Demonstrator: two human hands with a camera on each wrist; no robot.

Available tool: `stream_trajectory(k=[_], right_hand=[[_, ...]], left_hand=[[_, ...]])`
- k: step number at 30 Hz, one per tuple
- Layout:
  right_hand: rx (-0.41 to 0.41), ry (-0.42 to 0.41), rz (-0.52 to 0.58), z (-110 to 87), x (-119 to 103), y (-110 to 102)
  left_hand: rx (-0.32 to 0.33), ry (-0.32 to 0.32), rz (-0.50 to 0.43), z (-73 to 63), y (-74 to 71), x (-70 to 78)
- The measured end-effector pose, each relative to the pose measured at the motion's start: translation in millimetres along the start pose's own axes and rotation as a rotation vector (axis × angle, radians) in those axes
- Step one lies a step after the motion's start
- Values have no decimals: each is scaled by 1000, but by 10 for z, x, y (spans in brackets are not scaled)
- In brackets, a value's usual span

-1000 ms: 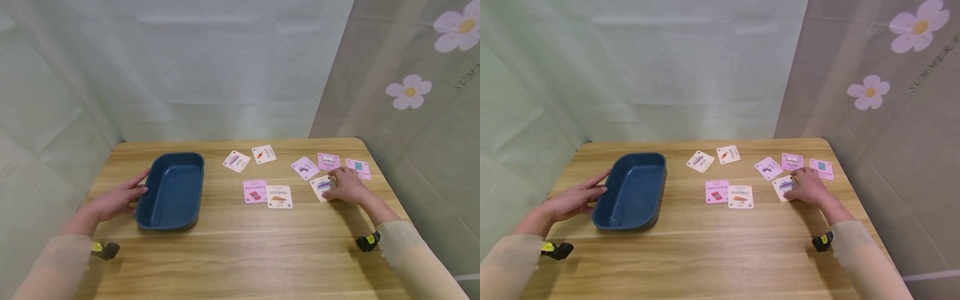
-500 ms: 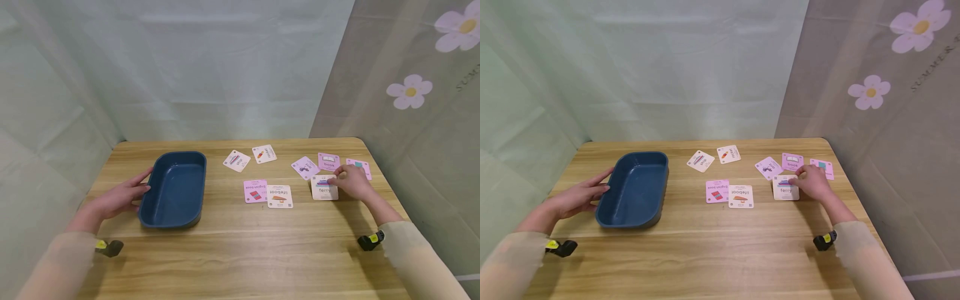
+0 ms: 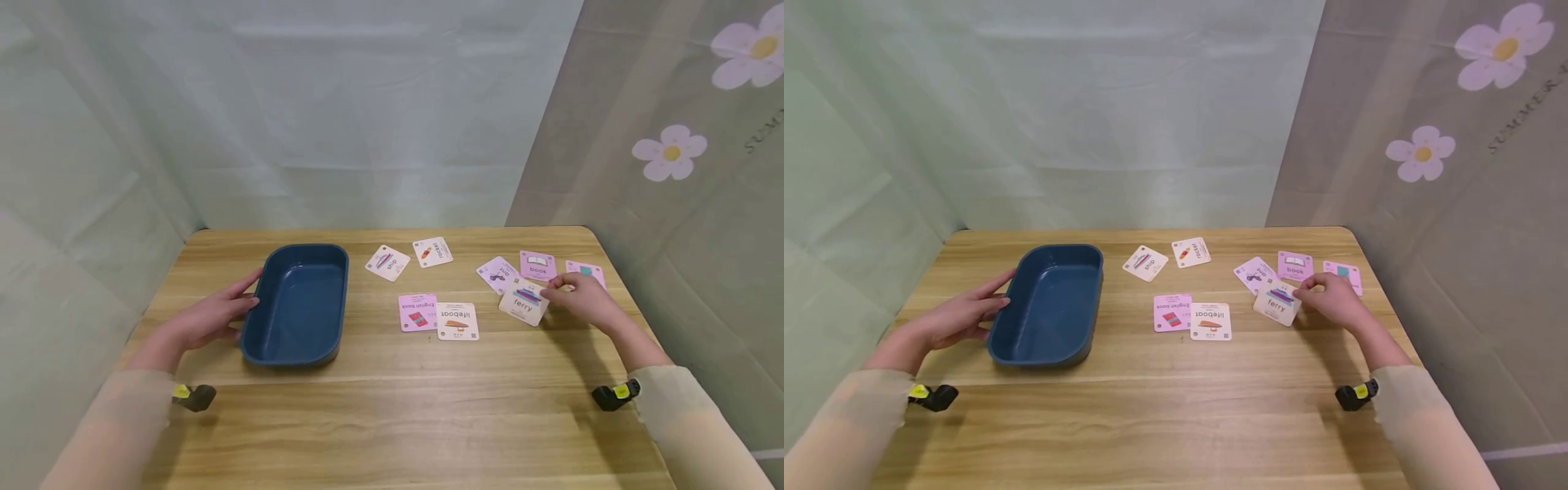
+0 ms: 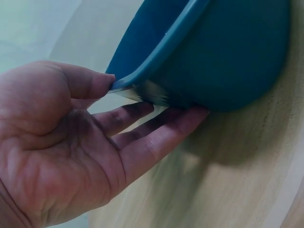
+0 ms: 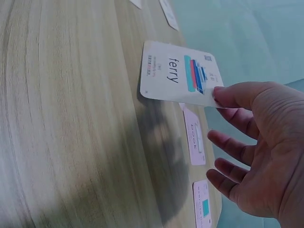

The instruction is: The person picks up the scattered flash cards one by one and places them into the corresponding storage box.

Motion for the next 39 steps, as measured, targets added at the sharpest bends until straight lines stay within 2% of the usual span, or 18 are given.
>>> stream_trajectory(k=[10,18,26,39], right_hand=[[23,72,39,-12,-87,-4],[53,38,90,-5,-299,50],[64,8,190,78,-568,231],[19,-9,258,296,-1054,626]], left_hand=[[-6,4,-9,-7,30,47],[20,-3,7,-11,41,46],[42,-21,36,-8,50,51],[22,-34,-29,-19,57,47]])
Point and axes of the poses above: each hand's wrist, its own z-axis towards the middle knuckle, its own y-axis out of the palm, x = y × z, the point moved 7 cm from there along z, towards the middle knuckle, and after that the axes turned 12 degrees about z, right-handed, at the moved point
